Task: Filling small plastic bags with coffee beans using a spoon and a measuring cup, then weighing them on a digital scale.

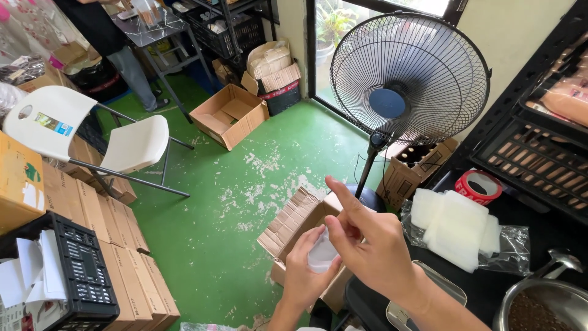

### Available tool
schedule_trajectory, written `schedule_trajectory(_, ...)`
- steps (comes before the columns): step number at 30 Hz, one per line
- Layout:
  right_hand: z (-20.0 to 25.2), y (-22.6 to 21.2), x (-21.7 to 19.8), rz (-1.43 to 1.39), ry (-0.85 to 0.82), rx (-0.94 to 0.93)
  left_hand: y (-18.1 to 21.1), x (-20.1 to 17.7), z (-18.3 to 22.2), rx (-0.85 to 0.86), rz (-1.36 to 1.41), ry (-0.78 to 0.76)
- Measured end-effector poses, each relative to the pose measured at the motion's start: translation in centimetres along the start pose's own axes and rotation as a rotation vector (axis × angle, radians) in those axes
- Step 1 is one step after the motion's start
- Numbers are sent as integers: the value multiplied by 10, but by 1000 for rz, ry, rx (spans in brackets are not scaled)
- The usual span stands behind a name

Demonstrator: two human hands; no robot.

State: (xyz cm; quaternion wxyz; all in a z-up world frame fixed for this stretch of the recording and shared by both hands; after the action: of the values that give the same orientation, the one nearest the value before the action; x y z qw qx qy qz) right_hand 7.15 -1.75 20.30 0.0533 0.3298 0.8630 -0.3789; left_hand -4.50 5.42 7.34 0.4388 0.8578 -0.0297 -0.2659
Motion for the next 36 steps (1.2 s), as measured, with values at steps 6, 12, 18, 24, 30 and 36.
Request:
schedule_trajectory(6,-7,-16,-7,34,30,-46,-5,0,2,-29,11,5)
schedule_trajectory(12,-9,-22,-10,71,66,-48,-10,0,5,-57,4,-17)
schedule_trajectory(18,19,-17,-16,77,41,53,-22,1,9,-81,-4,-36)
schedule_trajectory(24,68,37,-22,100,71,295,-9,14,4,-73,-40,-144)
schedule_trajectory(30,142,90,-61,182,249,708,-1,63,15,-40,18,-336)
schedule_trajectory(36,239,99,-124,231,378,1143,42,116,34,-185,121,-706)
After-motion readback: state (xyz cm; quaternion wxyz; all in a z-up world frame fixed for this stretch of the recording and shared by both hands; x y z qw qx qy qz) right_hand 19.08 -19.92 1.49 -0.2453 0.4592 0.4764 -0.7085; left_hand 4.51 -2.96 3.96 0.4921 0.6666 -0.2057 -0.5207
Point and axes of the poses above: each hand's wrist, its own z-axis away from the middle knuckle, its own x-axis out of the palm, y = z × x, the point moved 3 cm from there along -z, towards the middle knuckle, and after that the axes turned 11 degrees about -z, right-handed, at the moved point
